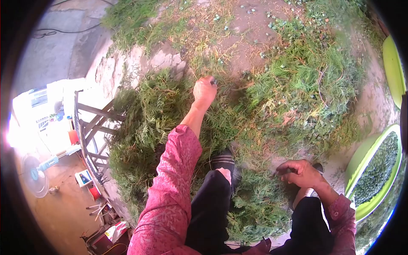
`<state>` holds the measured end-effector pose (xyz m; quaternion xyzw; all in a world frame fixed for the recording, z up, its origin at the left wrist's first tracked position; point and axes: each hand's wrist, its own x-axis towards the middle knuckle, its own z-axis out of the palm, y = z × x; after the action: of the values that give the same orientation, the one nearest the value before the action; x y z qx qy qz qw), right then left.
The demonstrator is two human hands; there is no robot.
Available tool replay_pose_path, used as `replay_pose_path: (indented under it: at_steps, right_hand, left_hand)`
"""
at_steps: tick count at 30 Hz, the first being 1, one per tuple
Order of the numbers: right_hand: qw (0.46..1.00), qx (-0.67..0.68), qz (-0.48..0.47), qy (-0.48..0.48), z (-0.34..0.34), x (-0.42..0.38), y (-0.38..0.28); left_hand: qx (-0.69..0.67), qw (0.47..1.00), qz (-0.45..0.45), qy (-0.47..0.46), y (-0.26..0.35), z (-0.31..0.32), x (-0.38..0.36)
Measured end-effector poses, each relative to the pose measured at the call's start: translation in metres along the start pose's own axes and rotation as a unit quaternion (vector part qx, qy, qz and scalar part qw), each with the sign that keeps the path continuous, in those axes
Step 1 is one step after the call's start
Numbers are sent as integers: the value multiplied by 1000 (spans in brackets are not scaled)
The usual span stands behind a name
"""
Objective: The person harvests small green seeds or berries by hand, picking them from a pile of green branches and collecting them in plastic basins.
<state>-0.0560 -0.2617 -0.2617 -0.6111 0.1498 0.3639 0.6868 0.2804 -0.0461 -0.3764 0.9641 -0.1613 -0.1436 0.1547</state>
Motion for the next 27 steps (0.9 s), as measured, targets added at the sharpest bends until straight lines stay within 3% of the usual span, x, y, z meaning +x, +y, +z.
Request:
replay_pose_path:
  at_steps: [4,8,9,12,13,15,16,18,19,21,22,24,27]
  right_hand:
    - [999,47,27,-4,-3,0,-2]
    - [999,38,7,-5,-5,-2,0]
    - [1000,18,-7,-4,-4,-2,1]
    - [999,11,-34,-10,-3,-1,7]
    - [999,10,-35,-11,-3,0,7]
    - [998,-24,-55,-3,-2,0,7]
    - [998,-24,-55,-2,-1,0,7]
    - [999,-15,-46,-7,-1,0,9]
    - [999,-16,-46,-6,-1,-1,9]
    - [999,44,5,-10,-2,-2,10]
    - [999,44,5,-10,-2,-2,9]
    - [998,53,24,-9,-2,-2,8]
    - [992,120,36,-17,-5,-3,13]
  left_hand:
    - [11,999,-37,-34,8,-6,-1]
    - [-256,965,-19,53,6,-20,-10]
    - [-430,892,-141,-11,-5,-21,-7]
    - [-617,759,-204,-38,-21,-44,-6]
    - [-617,759,-204,-37,-25,-48,-5]
    - [-719,671,-180,-20,-27,-53,-4]
    - [-719,671,-179,-20,-23,-54,-2]
    - [-777,603,-181,9,-11,-55,4]
    - [-777,602,-181,9,-5,-54,7]
    - [-710,681,-170,-54,9,-51,15]
    - [-710,681,-170,-55,18,-47,21]
    - [-566,810,-143,-46,39,-38,32]
    - [-444,889,-109,-1,50,-20,52]
